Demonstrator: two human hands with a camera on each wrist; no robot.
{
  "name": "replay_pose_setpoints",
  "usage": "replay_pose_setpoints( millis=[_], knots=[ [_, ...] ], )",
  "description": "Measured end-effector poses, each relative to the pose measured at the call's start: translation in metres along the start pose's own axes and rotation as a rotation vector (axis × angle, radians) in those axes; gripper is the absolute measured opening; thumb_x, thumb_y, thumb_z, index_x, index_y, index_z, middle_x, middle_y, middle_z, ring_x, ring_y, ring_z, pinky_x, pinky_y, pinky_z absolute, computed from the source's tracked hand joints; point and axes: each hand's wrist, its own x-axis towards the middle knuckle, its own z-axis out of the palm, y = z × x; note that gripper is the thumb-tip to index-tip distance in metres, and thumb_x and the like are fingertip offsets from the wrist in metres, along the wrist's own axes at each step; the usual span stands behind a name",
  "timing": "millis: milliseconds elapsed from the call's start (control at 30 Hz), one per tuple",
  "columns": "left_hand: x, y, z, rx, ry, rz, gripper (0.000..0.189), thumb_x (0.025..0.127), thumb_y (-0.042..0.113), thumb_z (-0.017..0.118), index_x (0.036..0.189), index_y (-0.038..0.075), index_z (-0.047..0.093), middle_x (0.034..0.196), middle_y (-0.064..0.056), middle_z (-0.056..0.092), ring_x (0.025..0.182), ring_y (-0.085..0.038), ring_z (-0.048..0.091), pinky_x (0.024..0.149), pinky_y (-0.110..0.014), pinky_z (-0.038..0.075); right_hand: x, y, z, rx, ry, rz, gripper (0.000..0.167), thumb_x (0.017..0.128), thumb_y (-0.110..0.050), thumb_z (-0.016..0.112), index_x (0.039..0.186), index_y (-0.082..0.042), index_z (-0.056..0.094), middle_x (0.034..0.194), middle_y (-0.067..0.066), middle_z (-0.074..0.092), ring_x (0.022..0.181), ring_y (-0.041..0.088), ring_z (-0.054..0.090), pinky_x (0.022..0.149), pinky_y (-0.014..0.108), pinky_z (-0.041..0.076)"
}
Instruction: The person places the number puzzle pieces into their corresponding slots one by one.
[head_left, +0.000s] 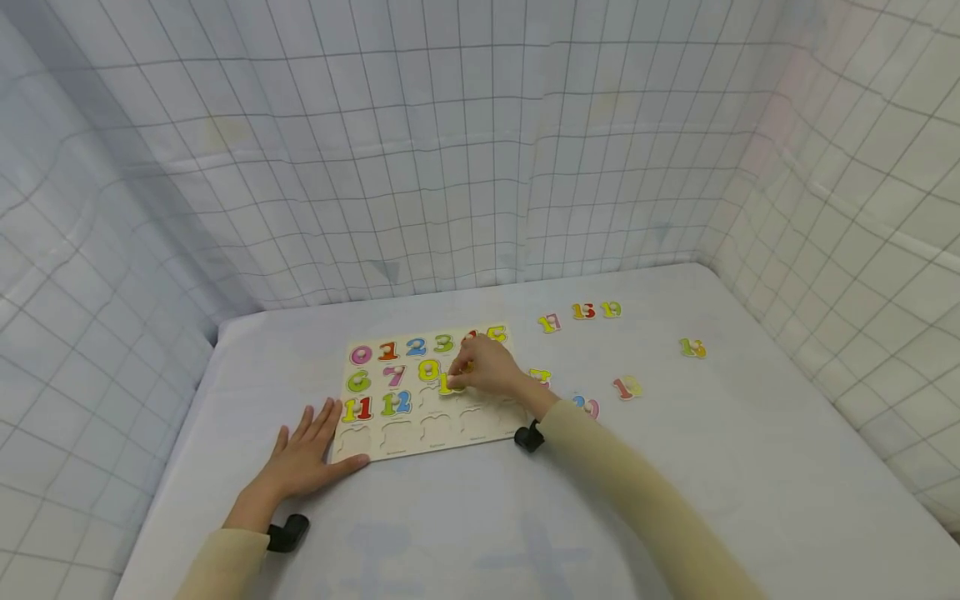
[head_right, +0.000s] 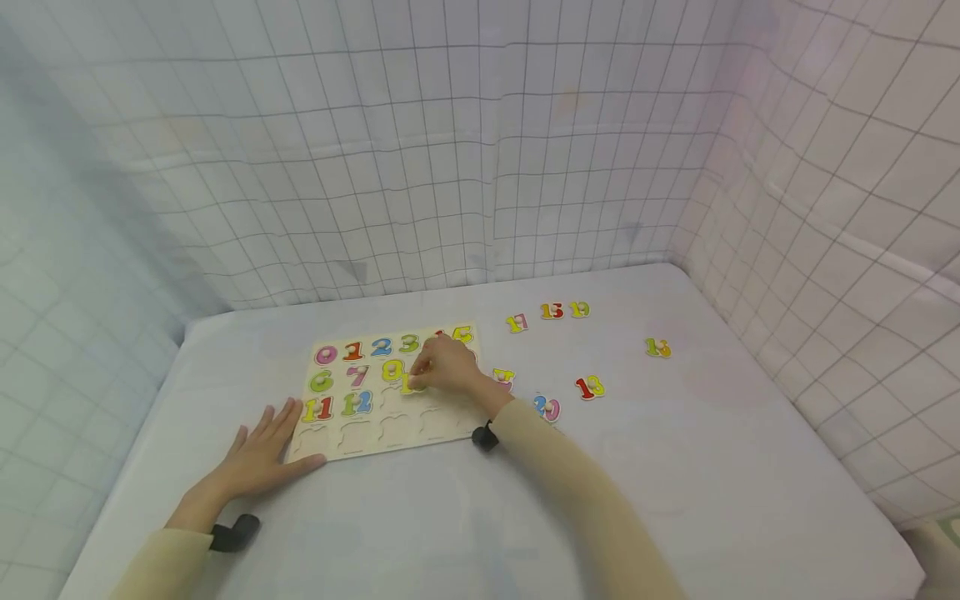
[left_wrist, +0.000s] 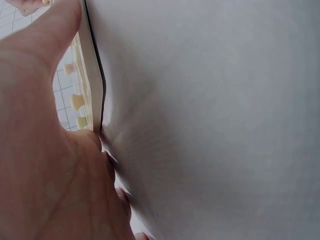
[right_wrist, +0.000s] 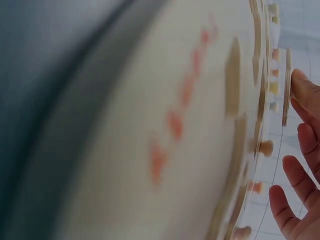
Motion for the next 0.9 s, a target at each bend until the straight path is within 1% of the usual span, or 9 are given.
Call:
replay_pose_setpoints(
  millis=[100, 167, 233, 333, 400, 467, 567, 733, 900],
  knots=[
    [0.000, 0.001, 0.000, -0.004, 0.002, 0.000, 0.108, 0.079, 0.068, 0.058, 0.151, 0.000, 0.015, 0.155, -0.022, 0.012, 0.139, -0.045, 0.003, 0.103, -0.068, -0.004, 0.003, -0.009, 0.007, -0.030, -0.038, 0.016, 0.012, 0.078, -0.033, 0.079, 0.083, -0.021, 0.078, 0.075, -0.012, 0.055, 0.074, 0.008, 0.049, 0.067, 0.024, 0.040],
    [0.000, 0.001, 0.000, -0.007, 0.000, 0.000, 0.108, 0.079, 0.068, 0.059, 0.151, 0.000, 0.015, 0.155, -0.022, 0.012, 0.139, -0.045, 0.003, 0.102, -0.068, -0.004, 0.003, -0.015, 0.010, -0.038, -0.055, 0.031, 0.013, 0.078, -0.034, 0.079, 0.083, -0.022, 0.078, 0.076, -0.013, 0.055, 0.074, 0.006, 0.048, 0.066, 0.023, 0.040],
    [-0.001, 0.002, 0.000, -0.011, -0.002, 0.000, 0.108, 0.079, 0.067, 0.059, 0.151, -0.001, 0.015, 0.155, -0.022, 0.012, 0.139, -0.045, 0.003, 0.102, -0.068, -0.004, 0.004, -0.018, 0.012, -0.048, -0.062, 0.037, 0.014, 0.078, -0.035, 0.079, 0.082, -0.021, 0.078, 0.076, -0.013, 0.055, 0.072, 0.006, 0.048, 0.072, 0.023, 0.041],
    [-0.001, 0.002, 0.000, -0.015, -0.004, 0.001, 0.108, 0.079, 0.067, 0.059, 0.151, 0.000, 0.015, 0.155, -0.022, 0.012, 0.139, -0.045, 0.002, 0.102, -0.068, -0.005, 0.005, -0.021, 0.016, -0.063, -0.065, 0.052, 0.015, 0.078, -0.036, 0.078, 0.081, -0.022, 0.077, 0.076, -0.013, 0.055, 0.072, 0.006, 0.048, 0.075, 0.024, 0.040],
    [0.000, 0.001, 0.001, -0.013, -0.003, 0.002, 0.108, 0.079, 0.068, 0.058, 0.151, 0.000, 0.015, 0.155, -0.022, 0.011, 0.139, -0.045, 0.002, 0.103, -0.068, -0.005, 0.006, -0.022, 0.018, -0.072, -0.068, 0.055, 0.014, 0.079, -0.037, 0.078, 0.081, -0.022, 0.077, 0.077, -0.013, 0.055, 0.072, 0.007, 0.048, 0.074, 0.024, 0.040],
    [0.000, 0.000, 0.001, -0.012, -0.001, 0.002, 0.108, 0.079, 0.068, 0.058, 0.151, 0.000, 0.015, 0.155, -0.022, 0.011, 0.139, -0.045, 0.002, 0.103, -0.068, -0.005, 0.007, -0.023, 0.020, -0.077, -0.076, 0.061, 0.014, 0.079, -0.037, 0.078, 0.081, -0.023, 0.077, 0.078, -0.013, 0.054, 0.073, 0.007, 0.048, 0.068, 0.023, 0.040],
    [0.000, -0.001, 0.001, -0.011, -0.002, 0.003, 0.108, 0.079, 0.069, 0.058, 0.151, 0.001, 0.015, 0.155, -0.021, 0.011, 0.140, -0.045, 0.002, 0.103, -0.068, -0.005, 0.007, -0.026, 0.021, -0.087, -0.088, 0.067, 0.013, 0.079, -0.036, 0.078, 0.082, -0.023, 0.077, 0.078, -0.013, 0.054, 0.074, 0.007, 0.048, 0.066, 0.022, 0.038],
    [0.001, -0.002, 0.001, -0.005, -0.006, 0.001, 0.108, 0.079, 0.069, 0.058, 0.151, 0.001, 0.014, 0.155, -0.021, 0.011, 0.139, -0.045, 0.001, 0.103, -0.068, -0.005, 0.009, -0.030, 0.021, -0.134, -0.105, 0.046, 0.013, 0.079, -0.037, 0.077, 0.082, -0.024, 0.077, 0.079, -0.012, 0.053, 0.076, 0.008, 0.047, 0.069, 0.023, 0.038],
    [0.001, -0.003, 0.001, -0.005, -0.010, 0.000, 0.109, 0.079, 0.069, 0.058, 0.151, 0.001, 0.013, 0.155, -0.022, 0.010, 0.139, -0.045, 0.001, 0.102, -0.067, -0.005, 0.011, -0.035, 0.022, -0.173, -0.133, 0.069, 0.015, 0.080, -0.041, 0.076, 0.082, -0.026, 0.077, 0.080, -0.013, 0.051, 0.078, 0.009, 0.044, 0.071, 0.025, 0.037]
  ],
)
